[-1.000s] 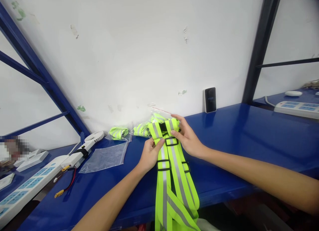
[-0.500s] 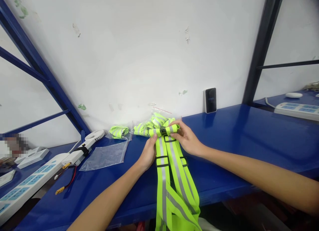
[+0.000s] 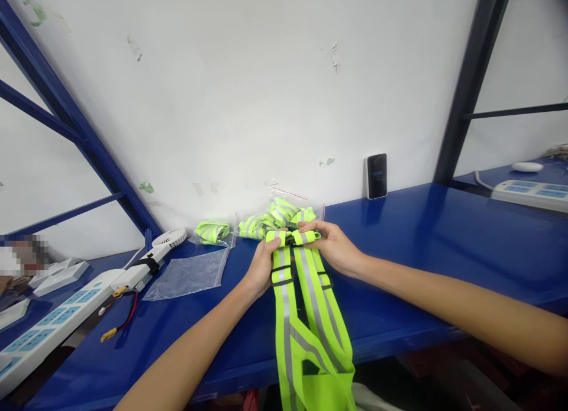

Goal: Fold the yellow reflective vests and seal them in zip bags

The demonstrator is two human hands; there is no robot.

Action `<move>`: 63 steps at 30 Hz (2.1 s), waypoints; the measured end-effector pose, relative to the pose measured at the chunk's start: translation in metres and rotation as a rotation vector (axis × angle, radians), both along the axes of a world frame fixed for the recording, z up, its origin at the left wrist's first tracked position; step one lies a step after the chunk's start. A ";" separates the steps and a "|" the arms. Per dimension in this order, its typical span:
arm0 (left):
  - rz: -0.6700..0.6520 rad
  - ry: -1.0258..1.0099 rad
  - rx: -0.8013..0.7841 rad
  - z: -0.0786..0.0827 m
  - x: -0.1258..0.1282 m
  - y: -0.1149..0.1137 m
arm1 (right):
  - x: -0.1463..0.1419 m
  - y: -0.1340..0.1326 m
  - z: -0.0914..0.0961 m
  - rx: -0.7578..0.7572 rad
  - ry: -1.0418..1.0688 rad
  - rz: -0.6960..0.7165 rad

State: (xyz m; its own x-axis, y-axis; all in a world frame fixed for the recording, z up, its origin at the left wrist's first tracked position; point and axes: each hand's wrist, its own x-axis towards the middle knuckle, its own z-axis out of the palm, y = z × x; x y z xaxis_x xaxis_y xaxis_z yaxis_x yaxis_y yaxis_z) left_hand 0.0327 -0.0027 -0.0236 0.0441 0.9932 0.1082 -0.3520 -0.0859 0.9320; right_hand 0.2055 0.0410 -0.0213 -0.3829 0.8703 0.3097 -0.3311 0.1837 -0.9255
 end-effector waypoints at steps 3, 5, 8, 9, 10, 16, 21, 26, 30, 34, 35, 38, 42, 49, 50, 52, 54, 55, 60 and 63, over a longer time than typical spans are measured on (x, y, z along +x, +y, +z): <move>0.053 -0.016 -0.006 0.004 -0.001 -0.001 | -0.001 -0.001 0.001 -0.206 0.082 0.137; 0.079 -0.017 0.001 0.006 -0.001 -0.001 | 0.002 -0.001 0.005 -0.295 0.094 0.203; 0.088 -0.013 0.026 0.005 -0.005 0.002 | 0.010 0.000 0.013 -0.325 0.054 0.289; 0.076 -0.005 0.038 0.003 -0.007 0.004 | 0.012 0.000 0.016 -0.322 0.033 0.312; 0.059 0.007 0.055 0.001 -0.009 0.007 | 0.013 0.001 0.017 -0.315 0.006 0.314; -0.022 0.097 0.161 -0.008 -0.015 0.015 | 0.009 -0.001 0.012 0.015 -0.132 0.029; 0.022 0.186 0.238 -0.010 -0.015 0.015 | 0.007 -0.002 0.010 0.023 -0.025 0.078; 0.083 0.238 0.275 -0.012 -0.015 0.014 | 0.008 0.000 0.011 0.019 -0.034 0.149; 0.139 0.247 0.297 -0.012 -0.012 0.014 | 0.008 0.000 0.009 0.035 -0.074 0.129; 0.160 0.230 0.292 -0.015 -0.009 0.016 | 0.007 -0.002 0.008 -0.037 -0.174 0.085; 0.168 0.233 0.292 -0.015 -0.009 0.016 | 0.007 -0.003 0.009 -0.074 -0.169 0.081; 0.222 0.277 0.325 -0.016 -0.012 0.018 | 0.008 -0.006 0.014 -0.216 -0.177 0.105; 0.304 0.396 0.407 -0.014 -0.019 0.022 | 0.009 -0.011 0.018 -0.291 -0.140 0.246; 0.291 0.439 0.391 -0.012 -0.019 0.021 | 0.004 -0.013 0.016 -0.302 0.031 0.187; 0.279 0.432 0.372 -0.013 -0.019 0.021 | 0.004 -0.012 0.016 -0.313 0.033 0.171; 0.264 0.412 0.347 -0.015 -0.019 0.021 | 0.004 -0.010 0.015 -0.341 0.041 0.177; 0.259 0.388 0.355 -0.016 -0.019 0.022 | 0.005 -0.008 0.015 -0.366 0.045 0.207; 0.260 0.378 0.370 -0.017 -0.019 0.022 | 0.006 -0.007 0.015 -0.367 0.047 0.215; 0.296 0.361 0.420 -0.011 -0.017 0.019 | 0.007 -0.006 0.015 -0.358 0.054 0.246; 0.354 0.389 0.476 -0.005 -0.017 0.017 | 0.007 -0.007 0.015 -0.415 0.071 0.287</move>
